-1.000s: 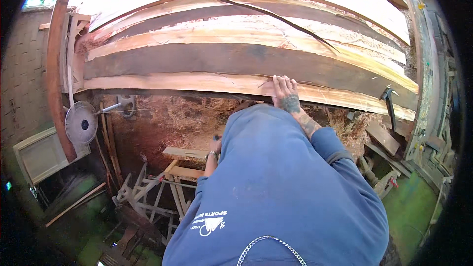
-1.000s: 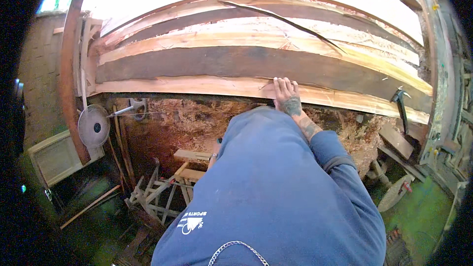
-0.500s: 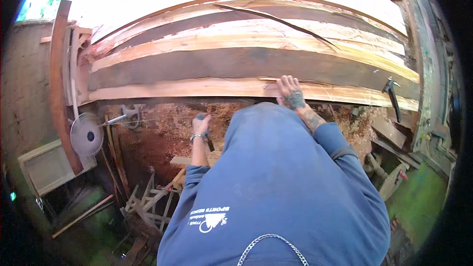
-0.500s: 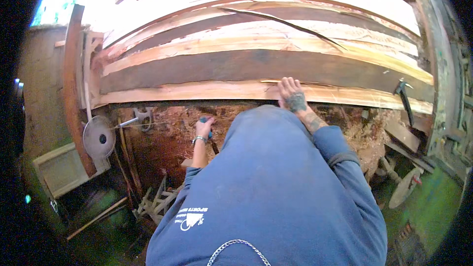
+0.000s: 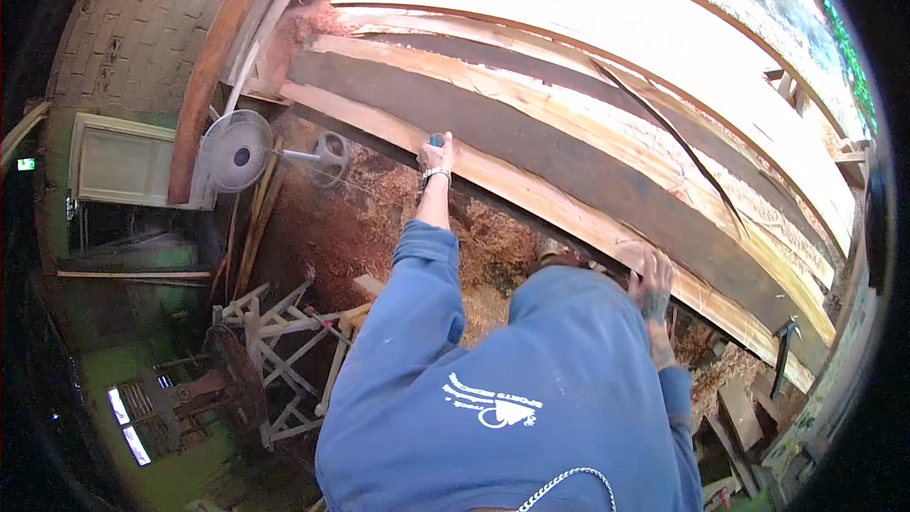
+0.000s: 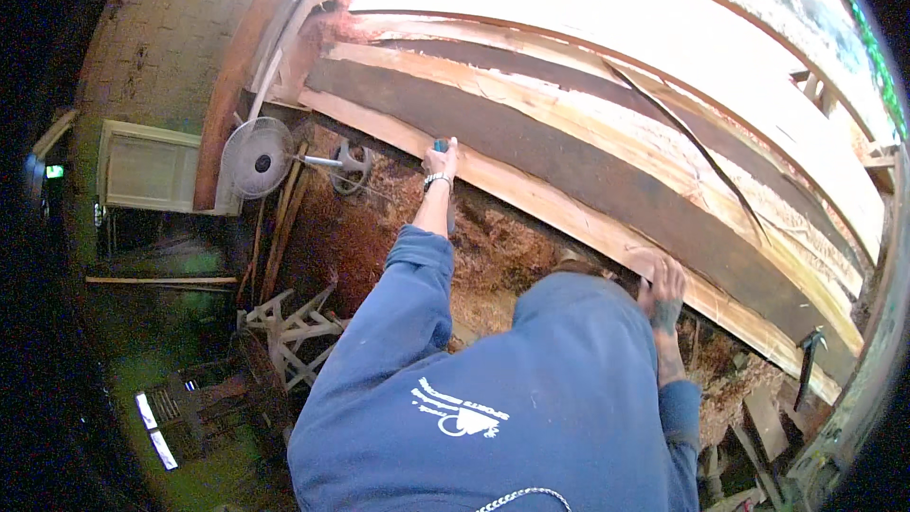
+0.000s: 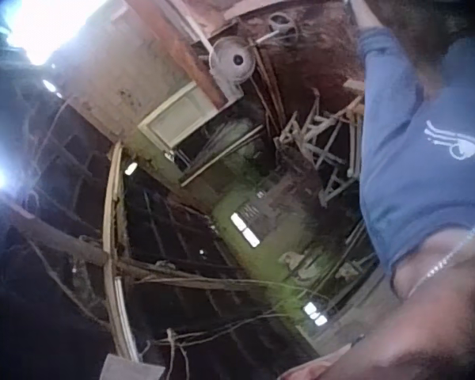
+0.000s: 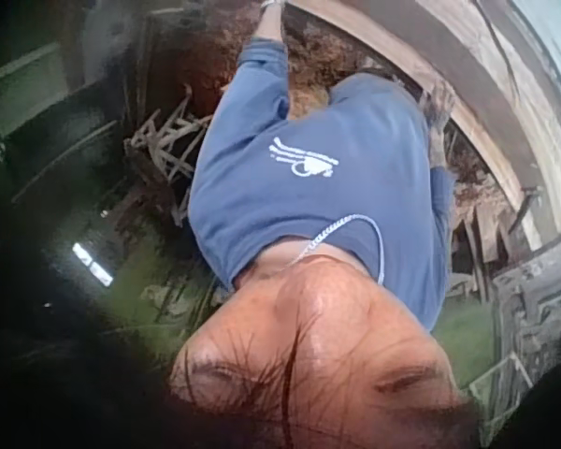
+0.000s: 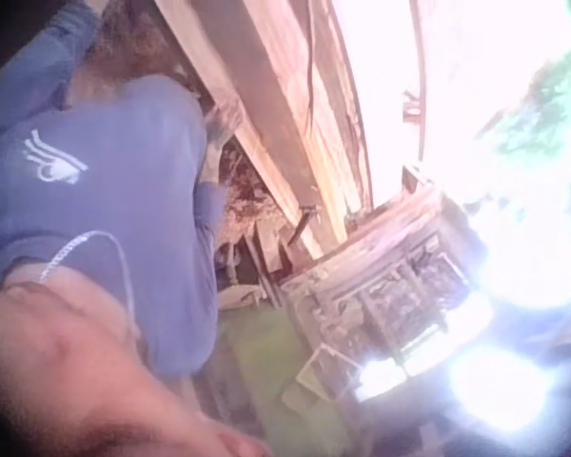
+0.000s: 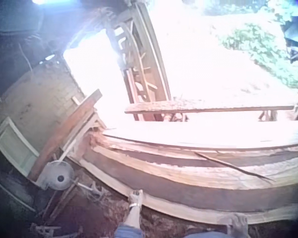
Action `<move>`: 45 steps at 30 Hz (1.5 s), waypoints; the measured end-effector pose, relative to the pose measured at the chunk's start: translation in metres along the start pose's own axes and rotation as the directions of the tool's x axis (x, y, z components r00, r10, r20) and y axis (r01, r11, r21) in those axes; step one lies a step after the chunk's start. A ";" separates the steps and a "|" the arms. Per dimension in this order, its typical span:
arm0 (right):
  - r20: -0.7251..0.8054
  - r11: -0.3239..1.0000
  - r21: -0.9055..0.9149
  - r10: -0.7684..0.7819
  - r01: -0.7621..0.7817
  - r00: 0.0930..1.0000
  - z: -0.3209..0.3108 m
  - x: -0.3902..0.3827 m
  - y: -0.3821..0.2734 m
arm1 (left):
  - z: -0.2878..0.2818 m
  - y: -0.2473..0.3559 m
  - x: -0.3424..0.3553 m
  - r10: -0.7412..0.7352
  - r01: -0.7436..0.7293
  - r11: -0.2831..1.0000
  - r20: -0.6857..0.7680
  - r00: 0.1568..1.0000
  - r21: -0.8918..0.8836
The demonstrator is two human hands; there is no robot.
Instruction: The person uses a hammer and a chisel to carve and shape a large piece of wood, striking the chisel repeatedly while holding it against the wood surface.
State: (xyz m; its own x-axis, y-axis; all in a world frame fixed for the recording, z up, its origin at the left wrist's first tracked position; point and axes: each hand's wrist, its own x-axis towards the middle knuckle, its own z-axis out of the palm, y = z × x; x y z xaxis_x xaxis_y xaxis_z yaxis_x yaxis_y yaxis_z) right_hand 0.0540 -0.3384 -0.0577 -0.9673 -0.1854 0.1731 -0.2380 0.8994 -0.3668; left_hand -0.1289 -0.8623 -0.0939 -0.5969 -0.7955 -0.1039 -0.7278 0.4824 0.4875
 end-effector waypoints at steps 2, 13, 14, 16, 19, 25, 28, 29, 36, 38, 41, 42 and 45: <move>-0.024 0.985 0.052 0.167 -0.166 0.986 -0.018 -0.010 -0.003 | 0.006 0.013 0.021 -0.058 0.058 0.998 0.019 0.998 -0.016; -0.143 0.705 0.090 0.708 -0.704 0.691 -0.016 -0.131 0.057 | -0.037 0.008 0.076 0.096 -0.184 0.969 0.430 0.898 0.168; -0.104 0.675 0.101 0.738 -0.731 0.667 -0.012 -0.138 0.058 | -0.040 -0.029 0.099 0.121 -0.204 0.958 0.360 0.925 0.203; -0.037 0.639 0.046 0.770 -0.768 0.638 -0.004 -0.140 0.062 | -0.053 -0.068 0.105 0.120 -0.194 0.948 0.279 0.953 0.252; -0.058 0.593 -0.069 0.800 -0.802 0.597 0.011 -0.174 0.066 | -0.059 -0.016 0.075 0.020 -0.020 1.000 0.413 0.910 -0.004; 0.055 0.597 0.021 0.800 -0.802 0.598 -0.001 -0.151 0.074 | -0.023 0.014 0.061 0.000 0.032 0.997 0.404 0.915 -0.071; -0.091 0.607 0.221 0.792 -0.764 0.603 -0.002 -0.154 0.102 | -0.020 0.006 0.066 -0.036 0.110 0.981 0.402 0.915 -0.163; -0.107 0.547 0.290 0.834 -0.786 0.541 -0.005 -0.148 0.097 | -0.022 0.010 0.067 -0.027 0.129 0.969 0.432 0.902 -0.209; 0.005 0.488 0.058 0.872 -0.871 0.489 0.009 -0.212 0.095 | -0.026 0.000 0.079 0.053 -0.048 0.999 0.517 0.854 -0.023; 0.002 0.430 0.143 0.900 -0.891 0.435 0.020 -0.241 0.088 | -0.035 0.002 0.086 0.055 -0.097 0.994 0.555 0.830 0.046; 0.012 0.342 0.262 0.934 -0.903 0.357 0.034 -0.293 0.082 | -0.046 0.002 0.104 0.049 -0.107 0.992 0.609 0.791 0.059; 0.017 0.330 0.290 0.937 -0.899 0.349 0.035 -0.306 0.078 | -0.048 0.003 0.108 0.024 -0.118 0.987 0.625 0.780 0.110; 0.010 0.236 0.351 0.967 -0.906 0.255 0.034 -0.334 0.068 | -0.047 0.009 0.107 -0.026 -0.133 0.974 0.668 0.743 0.185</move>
State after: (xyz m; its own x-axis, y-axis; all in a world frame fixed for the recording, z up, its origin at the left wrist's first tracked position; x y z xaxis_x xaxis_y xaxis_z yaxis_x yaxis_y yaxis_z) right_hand 0.3575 -0.2289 -0.1720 -0.4780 0.8183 -0.3192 0.7895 0.2411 -0.5644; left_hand -0.1836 -0.9607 -0.0599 -0.6505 -0.3588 -0.6694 -0.6920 0.6433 0.3276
